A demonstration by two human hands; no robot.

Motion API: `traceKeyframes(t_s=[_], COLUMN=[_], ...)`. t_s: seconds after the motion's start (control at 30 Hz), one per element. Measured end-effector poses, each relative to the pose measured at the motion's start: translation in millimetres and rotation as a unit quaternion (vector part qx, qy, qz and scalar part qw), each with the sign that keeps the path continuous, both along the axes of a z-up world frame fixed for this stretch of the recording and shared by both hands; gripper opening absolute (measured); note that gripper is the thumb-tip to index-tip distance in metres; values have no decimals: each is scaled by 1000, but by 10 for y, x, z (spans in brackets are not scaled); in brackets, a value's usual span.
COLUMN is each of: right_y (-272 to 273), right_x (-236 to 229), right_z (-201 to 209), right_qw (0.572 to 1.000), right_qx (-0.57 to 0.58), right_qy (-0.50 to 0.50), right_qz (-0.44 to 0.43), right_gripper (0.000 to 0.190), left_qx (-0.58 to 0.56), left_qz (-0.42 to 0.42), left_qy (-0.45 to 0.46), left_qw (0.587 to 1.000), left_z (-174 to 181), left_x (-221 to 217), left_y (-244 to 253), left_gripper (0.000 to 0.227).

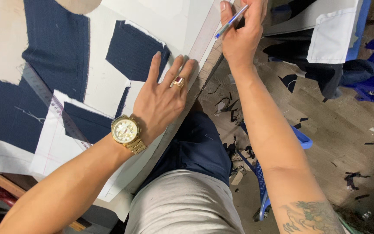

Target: The person marks lines on fabric pieces using a ruler and a pen. They position the ruler against pre-cut white and dark blue fabric components on a workbench, drawing specific guides and alignment marks before organizing the pieces into a stack.

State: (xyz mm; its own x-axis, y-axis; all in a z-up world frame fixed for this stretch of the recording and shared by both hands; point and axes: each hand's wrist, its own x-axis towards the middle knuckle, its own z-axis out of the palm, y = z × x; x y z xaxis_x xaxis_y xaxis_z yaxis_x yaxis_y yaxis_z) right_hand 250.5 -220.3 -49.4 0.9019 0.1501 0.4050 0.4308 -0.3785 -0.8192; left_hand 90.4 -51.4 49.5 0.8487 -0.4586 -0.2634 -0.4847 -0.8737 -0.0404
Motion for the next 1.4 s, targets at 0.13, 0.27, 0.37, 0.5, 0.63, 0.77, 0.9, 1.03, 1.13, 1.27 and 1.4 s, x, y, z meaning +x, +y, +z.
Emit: traceKeyframes(t_s=[0.13, 0.27, 0.37, 0.5, 0.63, 0.77, 0.9, 1.03, 1.13, 1.27, 1.4], right_y=[-68, -31, -70, -38, -199, -352, -400, -217, -222, -165, -146], right_x=[-13, -9, -9, 1, -149, -770, -1644, -1770, -1787, -1735, -1738], right_z=[-88, -5, -41, 140, 201, 519, 650, 788, 662, 635, 645], right_qw=[1000, 999, 1000, 995, 996, 990, 945, 935, 936, 939, 939], right_qx=[12, 5, -21, -84, -11, 118, 92, -85, -92, -113, -118], right_qy=[10, -19, -15, -59, -35, -3, 255, 250, 252, 206, 189], right_qz=[24, 25, 18, 19, 77, 81, 182, 238, 227, 251, 260], right_gripper=[34, 27, 26, 23, 13, 16, 12, 15, 19, 14, 13], left_qx=[-8, -28, -67, -66, -40, -1, -6, -18, -3, -6, 0], left_qz=[-1, 2, 8, 19, 22, 14, 20, 29, 32, 31, 23], left_qy=[43, 28, 2, 71, 83, 104, 134, 89, 103, 128, 114], left_qw=[999, 999, 998, 995, 995, 995, 991, 995, 994, 991, 993], left_z=[-31, -80, -140, -131, -153, -167, -63, -177, -146, -116, -120], left_x=[73, 63, 59, 87, 93, 98, 110, 84, 81, 111, 88], left_y=[-26, 41, 82, 87, 84, 86, 88, 63, 46, 56, 51], left_gripper=[60, 62, 59, 66, 78, 91, 101, 73, 76, 70, 70])
